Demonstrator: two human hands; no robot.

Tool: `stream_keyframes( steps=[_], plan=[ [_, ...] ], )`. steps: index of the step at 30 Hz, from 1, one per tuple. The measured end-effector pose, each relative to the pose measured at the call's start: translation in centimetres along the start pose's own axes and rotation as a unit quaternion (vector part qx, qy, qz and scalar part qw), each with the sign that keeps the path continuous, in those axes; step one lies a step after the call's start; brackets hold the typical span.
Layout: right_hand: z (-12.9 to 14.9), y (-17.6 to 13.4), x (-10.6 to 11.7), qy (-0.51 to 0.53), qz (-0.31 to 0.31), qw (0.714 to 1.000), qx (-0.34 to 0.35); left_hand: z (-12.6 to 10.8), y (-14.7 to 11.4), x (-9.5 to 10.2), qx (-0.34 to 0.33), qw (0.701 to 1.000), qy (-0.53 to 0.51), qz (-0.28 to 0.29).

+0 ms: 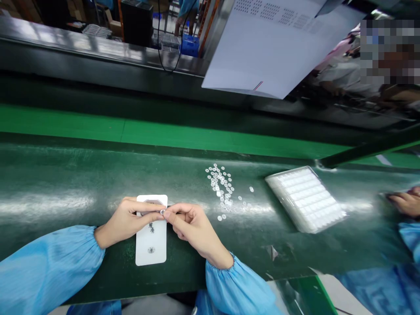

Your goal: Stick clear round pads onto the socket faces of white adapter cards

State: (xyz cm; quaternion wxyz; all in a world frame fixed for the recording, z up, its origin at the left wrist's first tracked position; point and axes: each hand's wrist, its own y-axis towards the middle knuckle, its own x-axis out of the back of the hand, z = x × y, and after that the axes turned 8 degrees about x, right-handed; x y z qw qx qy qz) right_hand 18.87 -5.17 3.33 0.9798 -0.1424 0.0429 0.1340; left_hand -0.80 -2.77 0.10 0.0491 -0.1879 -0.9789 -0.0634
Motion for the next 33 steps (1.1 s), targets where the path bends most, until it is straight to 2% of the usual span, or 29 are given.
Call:
stream_keyframes(
  steps=[6, 15, 19, 25, 33],
  plan=[
    [0.5, 0.1, 0.1, -0.051, -0.004, 0.999, 0.005, 0.2, 0.0, 0.1, 0.013, 1.000, 0.006, 0.027],
    [0.4, -0.5, 0.3, -0.186, -0.011, 0.978, 0.094, -0.5, 0.0, 0.2, 0.013, 0.999, 0.003, 0.047],
    [0.2, -0.8, 0.1, -0.236, -0.038, 0.964, 0.117, -0.5, -0.1, 0.1, 0.007, 0.999, 0.022, 0.034],
    [0.1, -0.5, -0.3, -0.219, -0.070, 0.968, 0.105, -0.2, -0.2, 0.0, 0.008, 0.999, 0.053, -0.002],
    [0.0, -0.2, -1.0, -0.218, -0.071, 0.968, 0.104, -0.2, -0.4, 0.2, 0.031, 0.997, 0.063, 0.017]
  ],
)
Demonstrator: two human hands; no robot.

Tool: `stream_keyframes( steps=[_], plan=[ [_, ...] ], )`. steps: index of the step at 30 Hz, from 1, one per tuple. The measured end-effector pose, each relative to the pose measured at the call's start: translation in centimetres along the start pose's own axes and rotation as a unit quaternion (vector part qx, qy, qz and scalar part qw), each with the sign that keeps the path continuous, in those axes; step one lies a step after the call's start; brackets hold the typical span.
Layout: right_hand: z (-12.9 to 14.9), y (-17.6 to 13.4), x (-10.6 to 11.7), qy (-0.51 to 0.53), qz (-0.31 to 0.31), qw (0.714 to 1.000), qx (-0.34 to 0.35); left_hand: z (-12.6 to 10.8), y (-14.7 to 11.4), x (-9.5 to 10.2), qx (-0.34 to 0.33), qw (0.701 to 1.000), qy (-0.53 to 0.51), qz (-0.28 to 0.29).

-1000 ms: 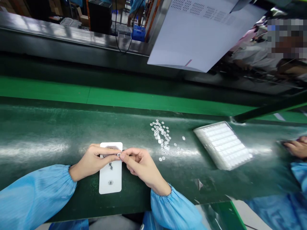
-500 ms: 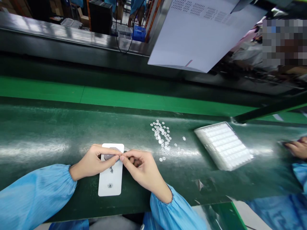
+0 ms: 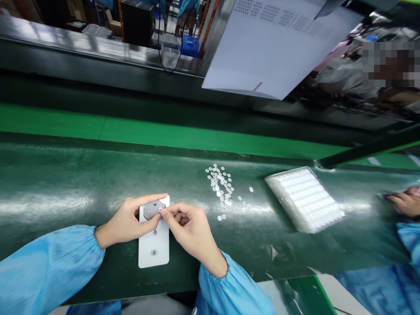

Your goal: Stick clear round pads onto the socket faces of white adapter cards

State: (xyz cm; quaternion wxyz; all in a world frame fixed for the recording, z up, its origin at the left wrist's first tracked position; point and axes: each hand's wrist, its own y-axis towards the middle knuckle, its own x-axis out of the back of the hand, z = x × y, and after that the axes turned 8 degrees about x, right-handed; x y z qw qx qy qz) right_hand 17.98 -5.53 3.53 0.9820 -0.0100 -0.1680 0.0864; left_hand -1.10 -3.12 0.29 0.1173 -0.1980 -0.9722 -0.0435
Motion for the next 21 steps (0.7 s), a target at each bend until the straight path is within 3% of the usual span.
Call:
stream_keyframes(
  steps=[12, 21],
  plan=[
    [0.0, 0.2, -0.1, -0.007, 0.013, 1.000, -0.004, 0.2, 0.0, 0.2, 0.033, 0.999, -0.030, 0.026],
    [0.2, 1.1, 0.6, -0.055, 0.015, 0.998, -0.012, -0.1, -0.1, 0.2, 0.079, 0.972, -0.209, 0.068]
  ],
)
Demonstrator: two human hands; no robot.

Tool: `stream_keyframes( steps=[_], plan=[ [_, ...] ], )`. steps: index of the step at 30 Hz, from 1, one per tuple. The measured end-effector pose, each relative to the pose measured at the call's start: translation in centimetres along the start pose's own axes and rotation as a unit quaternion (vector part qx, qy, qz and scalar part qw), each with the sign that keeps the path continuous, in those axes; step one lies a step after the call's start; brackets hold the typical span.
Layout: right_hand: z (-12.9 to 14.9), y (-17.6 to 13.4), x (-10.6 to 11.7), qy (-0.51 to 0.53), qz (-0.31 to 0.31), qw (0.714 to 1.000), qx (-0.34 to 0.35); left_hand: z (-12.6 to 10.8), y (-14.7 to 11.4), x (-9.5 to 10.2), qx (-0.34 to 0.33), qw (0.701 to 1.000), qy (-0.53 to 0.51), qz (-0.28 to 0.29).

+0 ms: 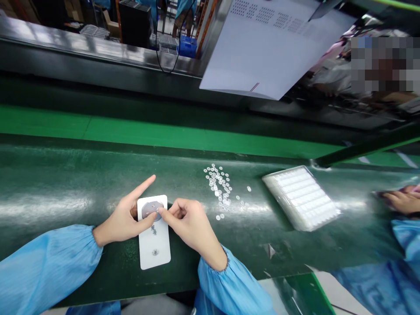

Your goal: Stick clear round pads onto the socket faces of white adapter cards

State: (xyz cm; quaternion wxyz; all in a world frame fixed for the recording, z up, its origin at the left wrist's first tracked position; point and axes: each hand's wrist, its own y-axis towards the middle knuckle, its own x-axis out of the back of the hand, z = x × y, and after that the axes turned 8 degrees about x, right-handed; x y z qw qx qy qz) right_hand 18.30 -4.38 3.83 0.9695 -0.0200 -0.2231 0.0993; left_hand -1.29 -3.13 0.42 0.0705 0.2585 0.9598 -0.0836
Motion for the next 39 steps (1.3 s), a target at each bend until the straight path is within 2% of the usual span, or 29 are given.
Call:
stream_keyframes(
  steps=[4, 9, 12, 15, 22, 28, 30, 32, 35, 37, 39],
  plan=[
    [-0.9, 0.8, 0.2, 0.029, -0.021, 0.999, -0.004, -0.3, 0.3, 0.2, 0.030, 0.999, -0.040, -0.011],
    [-2.1, 0.4, -0.4, 0.157, 0.063, 0.986, -0.002, -0.9, 1.1, 0.5, 0.050, 0.995, -0.071, -0.056],
    [-2.1, -0.8, -0.8, 0.161, 0.127, 0.979, 0.006, -1.1, 1.4, 0.7, 0.052, 0.990, -0.098, -0.083],
    [-1.5, -1.7, -1.1, 0.156, 0.201, 0.967, -0.018, -1.0, 1.6, 0.9, 0.055, 0.987, -0.119, -0.090],
    [-0.7, -1.5, -1.3, 0.143, 0.194, 0.970, -0.028, -0.9, 1.6, 1.1, 0.057, 0.987, -0.121, -0.093],
    [-1.1, -1.7, -1.1, 0.165, 0.237, 0.957, -0.031, -1.0, 1.8, 0.9, 0.058, 0.981, -0.088, -0.162],
    [-0.9, -1.0, -0.5, 0.173, 0.246, 0.953, -0.041, -0.9, 2.1, 1.0, 0.057, 0.976, -0.110, -0.180],
    [-0.4, 0.7, 0.3, 0.174, 0.219, 0.960, -0.033, -0.9, 2.4, 1.1, 0.056, 0.965, -0.175, -0.188],
    [1.1, 5.7, 1.6, 0.176, 0.125, 0.976, 0.007, -1.2, 2.6, 1.3, 0.060, 0.947, -0.269, -0.167],
    [2.1, 9.6, 2.7, 0.176, 0.069, 0.981, 0.028, -1.5, 2.5, 1.5, 0.063, 0.946, -0.280, -0.150],
    [2.7, 12.7, 4.0, 0.099, 0.032, 0.994, 0.035, -1.7, 2.3, 1.6, 0.063, 0.951, -0.267, -0.145]
  ],
)
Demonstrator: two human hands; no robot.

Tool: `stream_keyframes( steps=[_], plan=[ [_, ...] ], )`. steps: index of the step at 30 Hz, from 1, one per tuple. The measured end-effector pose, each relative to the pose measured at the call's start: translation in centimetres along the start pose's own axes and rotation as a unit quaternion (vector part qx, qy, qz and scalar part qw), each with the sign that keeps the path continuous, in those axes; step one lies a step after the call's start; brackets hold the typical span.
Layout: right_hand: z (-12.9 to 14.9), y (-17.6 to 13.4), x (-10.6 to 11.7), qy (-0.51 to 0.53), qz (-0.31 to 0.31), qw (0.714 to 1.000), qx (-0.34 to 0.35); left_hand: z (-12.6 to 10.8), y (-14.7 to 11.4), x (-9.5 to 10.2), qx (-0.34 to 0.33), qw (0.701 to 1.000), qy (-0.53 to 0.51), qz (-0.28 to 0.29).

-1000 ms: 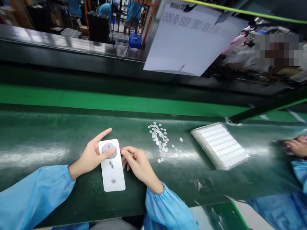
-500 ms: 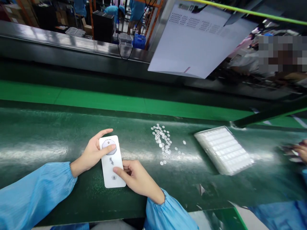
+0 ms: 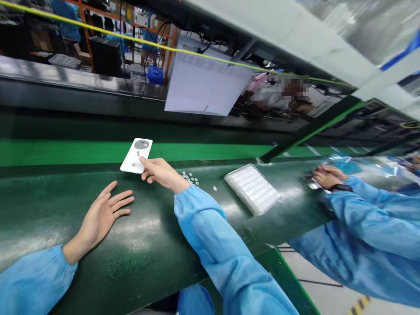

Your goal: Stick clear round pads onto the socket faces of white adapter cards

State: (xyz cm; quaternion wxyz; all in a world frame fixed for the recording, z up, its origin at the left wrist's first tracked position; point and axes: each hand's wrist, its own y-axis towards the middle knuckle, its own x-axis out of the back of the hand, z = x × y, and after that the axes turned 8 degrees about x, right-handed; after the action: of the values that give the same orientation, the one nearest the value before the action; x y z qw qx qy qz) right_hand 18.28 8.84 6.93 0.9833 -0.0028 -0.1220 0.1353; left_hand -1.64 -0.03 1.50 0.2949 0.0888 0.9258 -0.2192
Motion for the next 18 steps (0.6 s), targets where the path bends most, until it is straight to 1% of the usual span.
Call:
stream_keyframes(
  steps=[2, 4, 6, 9, 11, 12, 14, 16, 18],
  plan=[
    [0.0, 1.2, 1.9, -0.119, -0.045, 0.992, 0.009, -0.1, -0.1, 0.1, -0.001, 1.000, 0.012, 0.003],
    [-0.9, 0.2, 4.6, -0.209, -0.098, 0.973, 0.021, 0.0, 0.0, 0.2, -0.001, 1.000, 0.020, 0.011],
    [-2.3, -2.3, 8.1, -0.256, -0.145, 0.955, 0.024, 0.1, 0.1, 0.2, -0.003, 0.999, 0.028, 0.020],
    [-5.1, -7.2, 13.9, -0.327, -0.225, 0.918, 0.005, 0.2, 0.3, -0.1, -0.010, 0.999, 0.041, 0.022],
    [-7.0, -10.1, 16.9, -0.362, -0.266, 0.893, -0.017, 0.1, 0.3, -0.3, -0.011, 0.998, 0.049, 0.021],
    [-8.0, -11.3, 17.9, -0.374, -0.279, 0.884, -0.026, 0.1, 0.3, -0.4, -0.011, 0.998, 0.054, 0.021],
    [-9.8, -13.0, 18.9, -0.387, -0.288, 0.875, -0.036, -0.1, 0.1, -0.6, -0.013, 0.998, 0.063, 0.016],
    [-11.1, -13.9, 19.0, -0.392, -0.288, 0.873, -0.035, -0.2, 0.0, -0.7, -0.015, 0.997, 0.070, 0.010],
    [-12.0, -14.2, 18.5, -0.396, -0.293, 0.870, -0.026, -0.3, -0.2, -0.7, -0.015, 0.997, 0.073, 0.005]
  ],
)
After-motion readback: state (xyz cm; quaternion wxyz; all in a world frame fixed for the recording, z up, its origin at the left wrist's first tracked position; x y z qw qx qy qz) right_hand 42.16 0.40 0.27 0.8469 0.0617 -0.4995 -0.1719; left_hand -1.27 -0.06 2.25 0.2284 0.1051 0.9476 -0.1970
